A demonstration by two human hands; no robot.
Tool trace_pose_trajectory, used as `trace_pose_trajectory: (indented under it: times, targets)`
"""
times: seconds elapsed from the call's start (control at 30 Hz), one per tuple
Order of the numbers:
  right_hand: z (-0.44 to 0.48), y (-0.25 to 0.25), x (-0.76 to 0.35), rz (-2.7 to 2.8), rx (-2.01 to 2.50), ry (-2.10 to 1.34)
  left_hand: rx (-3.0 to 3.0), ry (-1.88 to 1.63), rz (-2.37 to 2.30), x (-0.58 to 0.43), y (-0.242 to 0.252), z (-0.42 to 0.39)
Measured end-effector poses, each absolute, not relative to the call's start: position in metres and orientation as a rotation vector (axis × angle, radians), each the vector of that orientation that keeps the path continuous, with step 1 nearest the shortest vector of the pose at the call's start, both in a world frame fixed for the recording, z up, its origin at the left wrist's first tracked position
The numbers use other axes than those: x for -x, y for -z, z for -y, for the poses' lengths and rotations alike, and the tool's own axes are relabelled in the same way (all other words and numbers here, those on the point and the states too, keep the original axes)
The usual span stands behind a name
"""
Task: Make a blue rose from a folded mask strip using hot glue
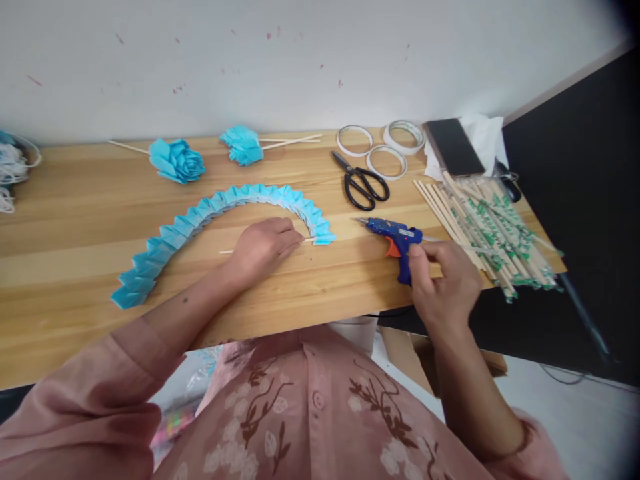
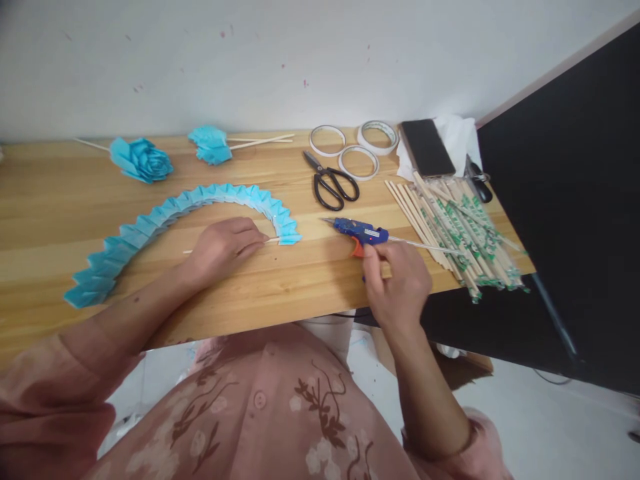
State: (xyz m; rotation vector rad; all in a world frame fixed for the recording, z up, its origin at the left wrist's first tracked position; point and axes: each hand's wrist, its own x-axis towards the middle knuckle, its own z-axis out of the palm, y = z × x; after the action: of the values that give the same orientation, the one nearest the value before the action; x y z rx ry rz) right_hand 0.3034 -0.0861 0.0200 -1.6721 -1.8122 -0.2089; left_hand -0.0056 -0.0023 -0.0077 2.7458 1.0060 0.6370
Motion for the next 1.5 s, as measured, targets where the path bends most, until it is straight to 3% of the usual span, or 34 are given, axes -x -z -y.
trace_pose_trajectory:
  times: [0.17,0.57,0.7,0.9,1.1,1.3,1.5]
  targets:
    - [0.120,-0.003,-0.337,1.644,2.067,0.074,-2.754,-0.639,-1.008,0.006,0.010,0.002]
    - [0.086,-0.014,-0.313,1.551,2.347,-0.327,-2.734,-0.700,-0.988,0.007,0.012,0.001]
    - [0.088,-0.012,-0.317,1.431,2.238,-0.425,-2.725,-0.683,-0.999,0.007,0.013,0.000]
    - [0.096,-0.011,-0.305,1.011,1.755,-0.864,-2.684,-0.631,-1.013,0.007,0.011,0.001]
    - [0.108,-0.028,-0.290,0.809,1.470,-0.785,-2.699,-0.656,-1.000,0.007,0.010,0.001]
    - [0.112,-0.029,-0.276,0.935,1.328,-1.357,-2.693,-0.661,-0.989,0.007,0.010,0.001]
    - [0.115,-0.030,-0.268,1.035,1.479,-1.043,-2.700,-0.636,-1.001,0.006,0.008,0.002]
